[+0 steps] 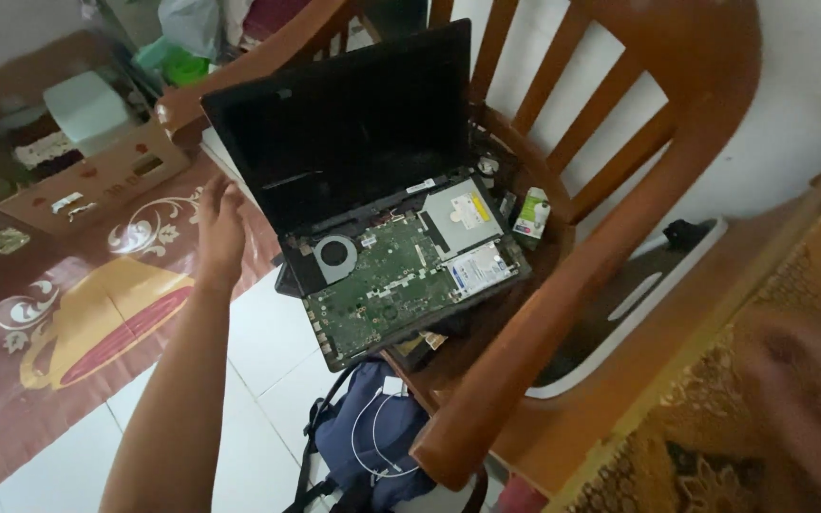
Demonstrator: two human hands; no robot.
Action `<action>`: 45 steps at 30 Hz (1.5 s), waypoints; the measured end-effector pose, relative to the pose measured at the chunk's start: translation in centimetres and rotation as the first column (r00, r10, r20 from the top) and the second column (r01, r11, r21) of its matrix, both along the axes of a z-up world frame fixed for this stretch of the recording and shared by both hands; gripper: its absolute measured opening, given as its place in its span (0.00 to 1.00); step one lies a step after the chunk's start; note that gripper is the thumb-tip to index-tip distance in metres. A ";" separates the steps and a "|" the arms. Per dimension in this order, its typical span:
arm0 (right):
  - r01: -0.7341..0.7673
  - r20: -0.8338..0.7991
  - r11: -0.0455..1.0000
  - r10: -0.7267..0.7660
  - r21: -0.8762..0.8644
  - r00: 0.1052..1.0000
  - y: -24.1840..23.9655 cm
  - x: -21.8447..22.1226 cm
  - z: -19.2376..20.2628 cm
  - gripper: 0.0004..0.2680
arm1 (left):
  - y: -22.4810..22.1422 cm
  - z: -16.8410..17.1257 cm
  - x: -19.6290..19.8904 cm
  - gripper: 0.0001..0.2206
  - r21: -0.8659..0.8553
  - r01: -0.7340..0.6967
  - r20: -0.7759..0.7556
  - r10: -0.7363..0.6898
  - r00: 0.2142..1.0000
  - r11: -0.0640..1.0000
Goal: Removing internal components from a laptop, including the hard drive and cooling fan, using a screwdriver.
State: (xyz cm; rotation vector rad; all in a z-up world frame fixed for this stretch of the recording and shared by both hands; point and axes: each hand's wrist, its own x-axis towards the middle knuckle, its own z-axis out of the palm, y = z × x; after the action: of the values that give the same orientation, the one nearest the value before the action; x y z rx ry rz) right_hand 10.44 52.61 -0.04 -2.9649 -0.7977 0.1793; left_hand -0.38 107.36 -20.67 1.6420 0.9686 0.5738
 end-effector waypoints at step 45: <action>0.104 -0.302 0.501 0.332 0.859 0.894 32.1 19.7 -0.5 0.10 | -11.9 -11.0 -13.6 0.17 -0.422 -0.359 0.164 0.459 0.873 0.833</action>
State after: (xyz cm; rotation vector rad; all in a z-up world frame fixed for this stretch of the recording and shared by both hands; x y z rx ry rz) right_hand 30.17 84.76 -0.49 -1.7943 -0.7177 0.3189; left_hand -13.96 95.50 -31.63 0.9810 1.1632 0.8129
